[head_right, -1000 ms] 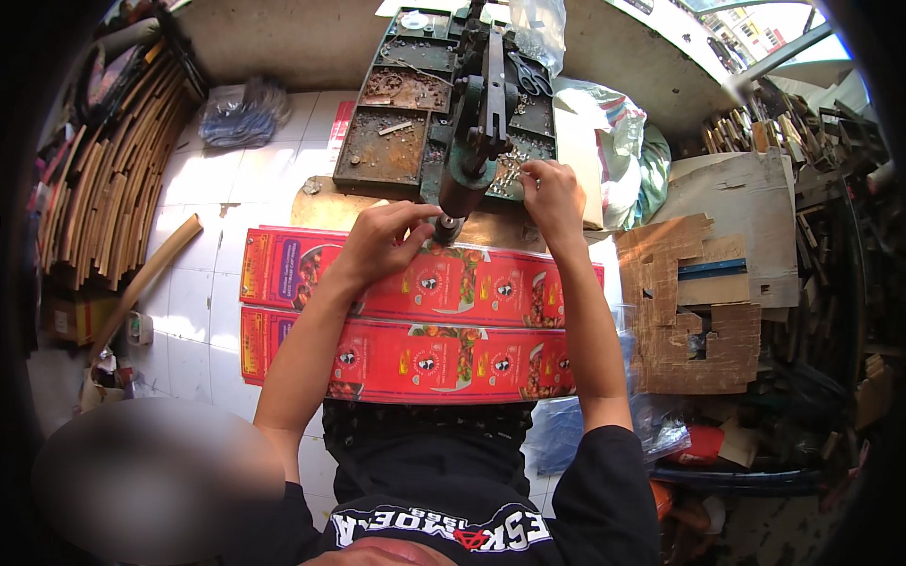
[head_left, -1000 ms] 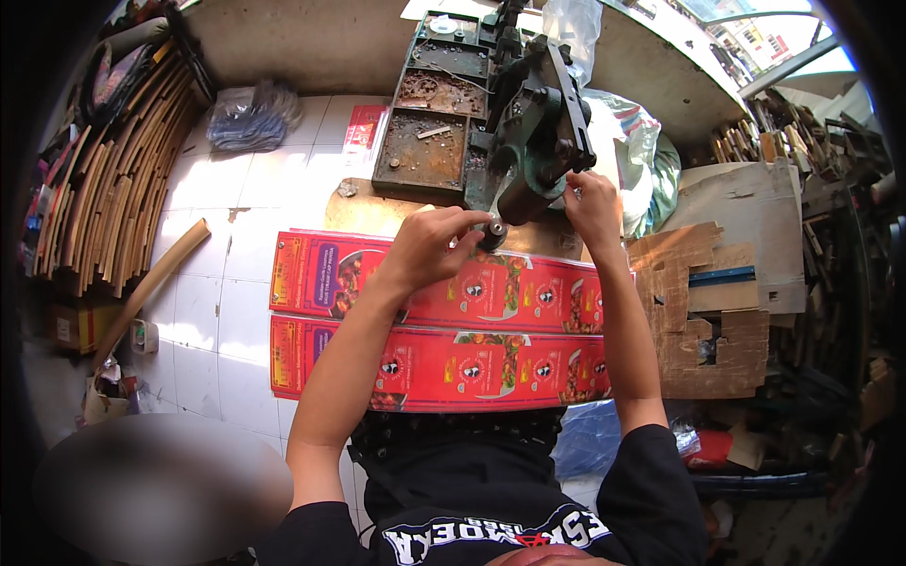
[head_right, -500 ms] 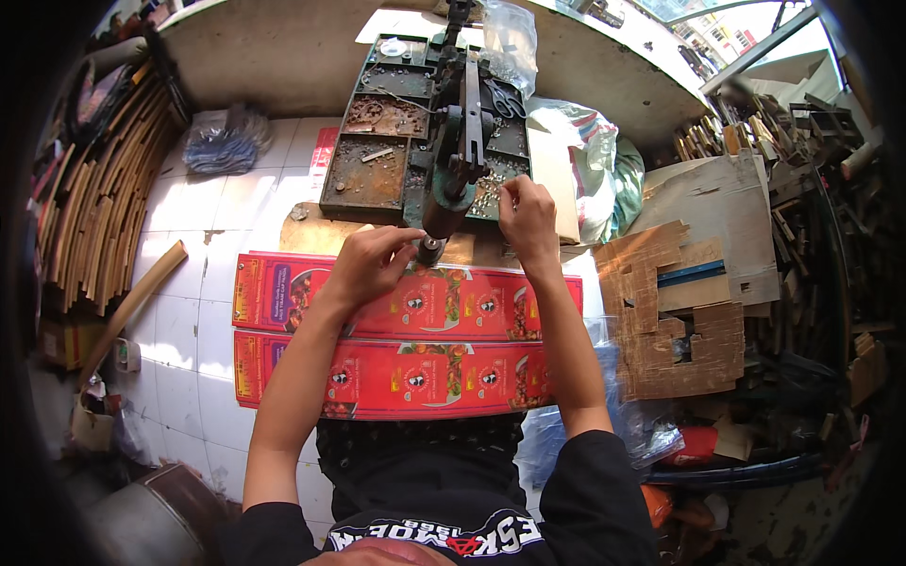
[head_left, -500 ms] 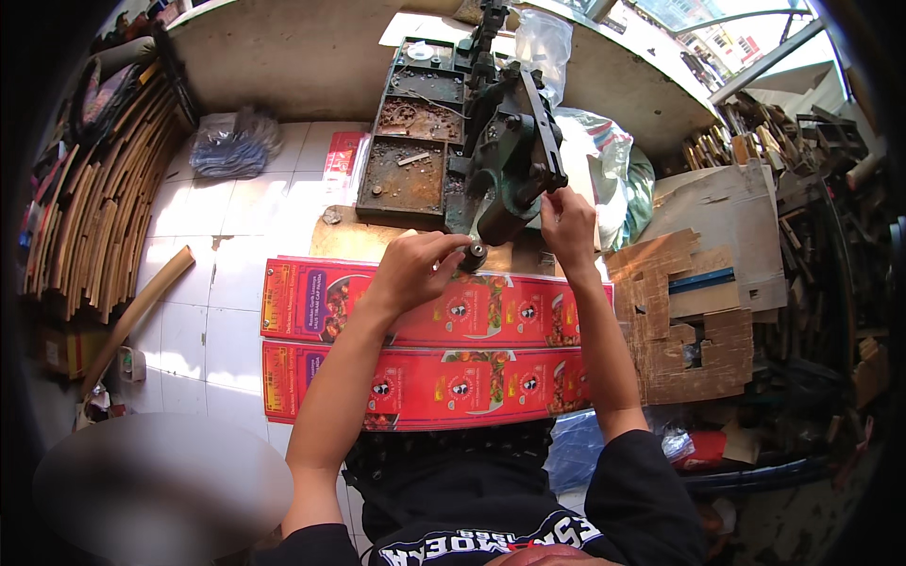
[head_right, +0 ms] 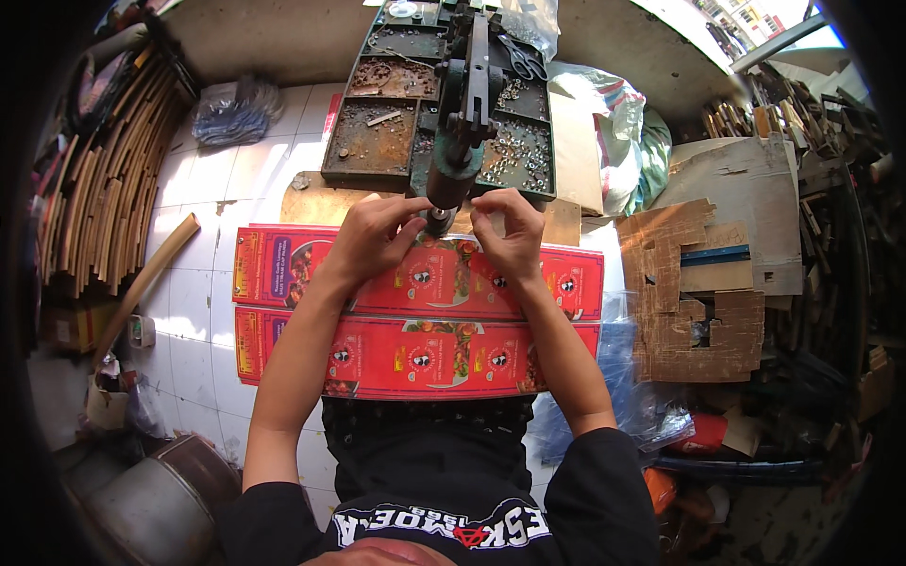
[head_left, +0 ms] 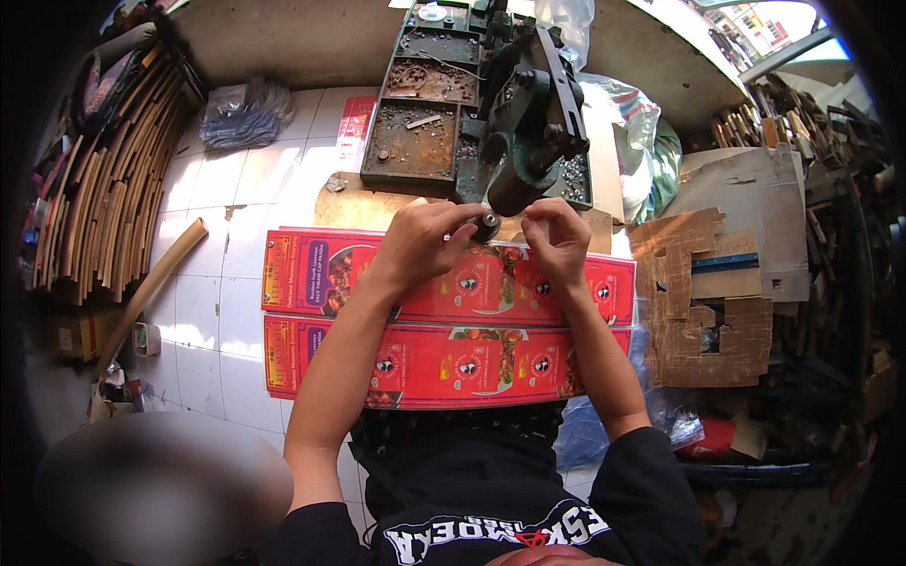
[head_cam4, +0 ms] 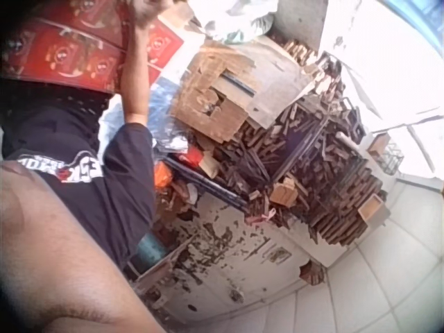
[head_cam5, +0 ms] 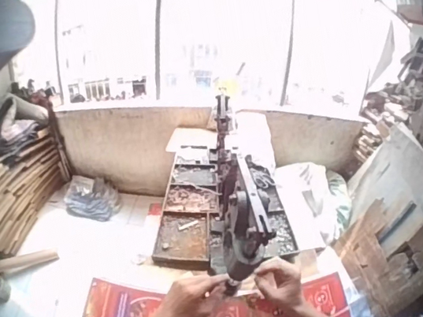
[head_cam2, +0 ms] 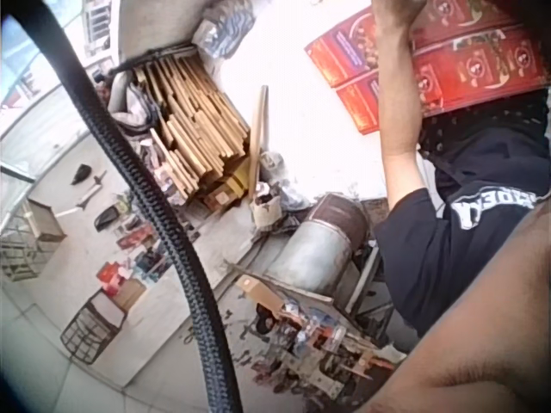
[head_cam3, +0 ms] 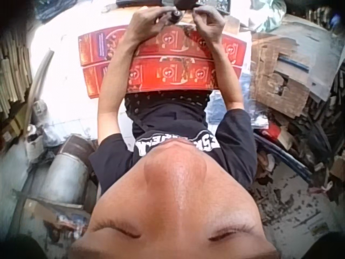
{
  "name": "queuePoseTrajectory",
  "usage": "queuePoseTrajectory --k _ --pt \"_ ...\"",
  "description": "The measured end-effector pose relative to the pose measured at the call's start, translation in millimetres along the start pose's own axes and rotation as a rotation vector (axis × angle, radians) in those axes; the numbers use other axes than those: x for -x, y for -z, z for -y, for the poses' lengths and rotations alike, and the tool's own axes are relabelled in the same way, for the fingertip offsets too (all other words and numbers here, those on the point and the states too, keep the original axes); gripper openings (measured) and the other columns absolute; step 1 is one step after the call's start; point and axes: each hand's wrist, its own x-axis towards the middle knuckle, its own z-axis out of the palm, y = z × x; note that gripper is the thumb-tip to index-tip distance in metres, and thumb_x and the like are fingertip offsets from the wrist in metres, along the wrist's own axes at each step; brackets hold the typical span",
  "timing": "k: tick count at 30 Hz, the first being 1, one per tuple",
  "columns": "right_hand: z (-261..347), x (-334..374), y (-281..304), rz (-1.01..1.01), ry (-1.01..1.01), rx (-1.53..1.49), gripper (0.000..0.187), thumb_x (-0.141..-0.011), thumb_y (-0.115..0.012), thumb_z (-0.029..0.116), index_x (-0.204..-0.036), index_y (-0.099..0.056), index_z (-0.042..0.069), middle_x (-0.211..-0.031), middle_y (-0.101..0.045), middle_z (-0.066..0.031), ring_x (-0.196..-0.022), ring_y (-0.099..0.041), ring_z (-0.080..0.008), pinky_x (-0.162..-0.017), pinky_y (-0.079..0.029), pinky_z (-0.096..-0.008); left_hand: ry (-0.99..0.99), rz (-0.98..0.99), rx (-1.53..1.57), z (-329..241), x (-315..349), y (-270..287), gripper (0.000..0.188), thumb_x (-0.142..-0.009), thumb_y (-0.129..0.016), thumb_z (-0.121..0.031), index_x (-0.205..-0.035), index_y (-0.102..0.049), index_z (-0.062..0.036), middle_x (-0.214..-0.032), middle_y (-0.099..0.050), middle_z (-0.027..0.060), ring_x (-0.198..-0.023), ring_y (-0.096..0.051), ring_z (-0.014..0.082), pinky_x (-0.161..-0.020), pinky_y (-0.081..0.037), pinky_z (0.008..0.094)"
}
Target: The person places a plastic sheet over the opening of a product box and uses a manual press to secure a small metal rivet through the sheet and the box cardboard.
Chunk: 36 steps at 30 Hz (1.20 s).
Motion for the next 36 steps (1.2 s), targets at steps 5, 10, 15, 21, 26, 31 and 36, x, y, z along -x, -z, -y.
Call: queuePoseTrajectory --k 5,10,15,21,26,31,36 --pt "2.9 -0.3 -2.8 0.019 -0.047 0.008 0.014 -0.084 -0.071 -0.009 -0.096 -0.068 -0.003 -0.094 -0.065 -0.0072 -0.088 -0.062 -0.0132 -0.079 -0.049 -0.0254 0.003 0.008 -0.011 -1.6 -2.1 0.4 0.027 -0.084 -0.071 -0.005 -0.111 -0.069 -0.0074 -0.073 -0.064 0.0090 -0.059 -0.060 0.0242 -0.059 -0.046 0.0366" --pt "-1.1 2.6 -0.6 0.009 -0.047 0.020 0.015 -0.083 -0.073 -0.009 -0.096 -0.068 -0.002 -0.093 -0.066 -0.0070 -0.086 -0.063 -0.0125 -0.077 -0.050 -0.0249 0.051 0.035 -0.019 -1.7 -2.9 -1.8 0.028 -0.084 -0.071 -0.007 -0.111 -0.069 -0.0094 -0.079 -0.069 0.0087 -0.068 -0.066 0.0259 -0.062 -0.050 0.0376" --pt "-1.6 1.2 -3.0 -0.015 -0.022 0.067 0.018 -0.081 -0.077 -0.006 -0.097 -0.071 -0.001 -0.089 -0.069 -0.0073 -0.080 -0.066 -0.0125 -0.073 -0.053 -0.0257 0.108 0.016 0.009 -3.0 -2.8 0.9 0.032 -0.082 -0.074 -0.007 -0.113 -0.069 -0.0072 -0.079 -0.069 0.0102 -0.065 -0.065 0.0264 -0.062 -0.049 0.0372" --pt "-2.5 1.6 -3.4 -0.023 -0.059 0.063 0.018 -0.080 -0.078 -0.005 -0.096 -0.071 -0.001 -0.089 -0.069 -0.0071 -0.078 -0.065 -0.0120 -0.072 -0.052 -0.0258 0.094 -0.004 0.032 -2.1 -3.3 -0.1 0.032 -0.081 -0.075 -0.006 -0.112 -0.070 -0.0076 -0.077 -0.068 0.0091 -0.063 -0.063 0.0254 -0.061 -0.048 0.0369" --pt "-1.8 0.6 -3.9 -0.020 -0.049 0.055 0.016 -0.081 -0.078 -0.005 -0.095 -0.070 -0.001 -0.089 -0.069 -0.0071 -0.078 -0.065 -0.0114 -0.071 -0.052 -0.0254 0.073 -0.003 0.045 0.0 -1.9 -0.5 0.030 -0.081 -0.074 -0.006 -0.111 -0.070 -0.0096 -0.074 -0.066 0.0071 -0.064 -0.064 0.0250 -0.060 -0.047 0.0371" --pt "-3.9 2.7 -2.3 -0.018 -0.054 0.063 0.015 -0.082 -0.078 -0.004 -0.094 -0.070 -0.002 -0.089 -0.069 -0.0068 -0.077 -0.064 -0.0109 -0.070 -0.052 -0.0249 0.061 0.021 0.009 -1.1 -2.2 -1.0 0.028 -0.081 -0.074 -0.007 -0.109 -0.070 -0.0108 -0.074 -0.066 0.0065 -0.065 -0.064 0.0245 -0.060 -0.048 0.0372" --pt "-0.6 2.5 -2.1 0.005 -0.038 0.134 0.015 -0.080 -0.080 -0.002 -0.092 -0.071 0.000 -0.086 -0.069 -0.0064 -0.075 -0.064 -0.0117 -0.068 -0.052 -0.0252 0.011 0.027 0.012 1.9 -1.5 -0.5 0.028 -0.082 -0.074 -0.008 -0.110 -0.071 -0.0113 -0.074 -0.066 0.0066 -0.064 -0.064 0.0249 -0.059 -0.049 0.0373"
